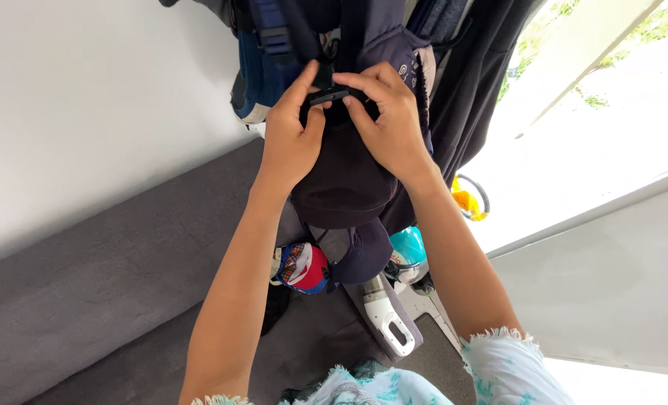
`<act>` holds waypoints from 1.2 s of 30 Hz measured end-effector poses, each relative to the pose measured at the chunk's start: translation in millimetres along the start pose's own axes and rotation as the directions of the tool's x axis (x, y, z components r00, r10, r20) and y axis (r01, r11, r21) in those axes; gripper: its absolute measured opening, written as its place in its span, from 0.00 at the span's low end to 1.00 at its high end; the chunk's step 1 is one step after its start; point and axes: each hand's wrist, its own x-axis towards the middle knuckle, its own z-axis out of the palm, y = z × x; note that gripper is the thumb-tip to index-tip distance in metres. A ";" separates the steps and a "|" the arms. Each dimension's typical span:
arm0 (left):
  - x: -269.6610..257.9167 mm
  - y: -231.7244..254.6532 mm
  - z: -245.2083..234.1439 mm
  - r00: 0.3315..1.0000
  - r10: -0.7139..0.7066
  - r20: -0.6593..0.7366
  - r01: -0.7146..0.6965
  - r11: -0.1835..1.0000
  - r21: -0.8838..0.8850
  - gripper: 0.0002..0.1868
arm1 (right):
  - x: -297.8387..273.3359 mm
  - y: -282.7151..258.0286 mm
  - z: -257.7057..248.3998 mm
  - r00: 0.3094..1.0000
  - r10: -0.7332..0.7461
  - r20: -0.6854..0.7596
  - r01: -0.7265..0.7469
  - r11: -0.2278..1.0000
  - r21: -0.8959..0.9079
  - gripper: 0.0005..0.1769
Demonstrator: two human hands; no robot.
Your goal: Hanging several garments, a baby carrier, and hats on a coat rack.
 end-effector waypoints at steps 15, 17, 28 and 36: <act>55.4 0.2 -20.9 0.984 0.092 -0.154 -0.109 0.988 -0.106 0.22 | 49.4 16.3 26.1 0.990 -0.077 -0.116 0.079 0.997 0.015 0.18; 62.5 -7.7 -18.9 0.974 0.122 -0.191 -0.140 0.987 -0.082 0.18 | 55.3 24.8 29.8 0.988 -0.070 -0.138 0.080 0.995 0.062 0.16; 45.4 -50.5 -7.9 0.985 0.035 -0.172 -0.035 0.999 0.005 0.11 | 40.1 52.9 36.2 0.989 -0.057 -0.139 0.039 0.991 -0.128 0.17; -1.3 -41.8 1.0 0.993 0.058 -0.107 -0.043 0.990 0.133 0.24 | 4.2 47.2 34.2 0.997 -0.023 -0.079 0.010 0.988 -0.154 0.32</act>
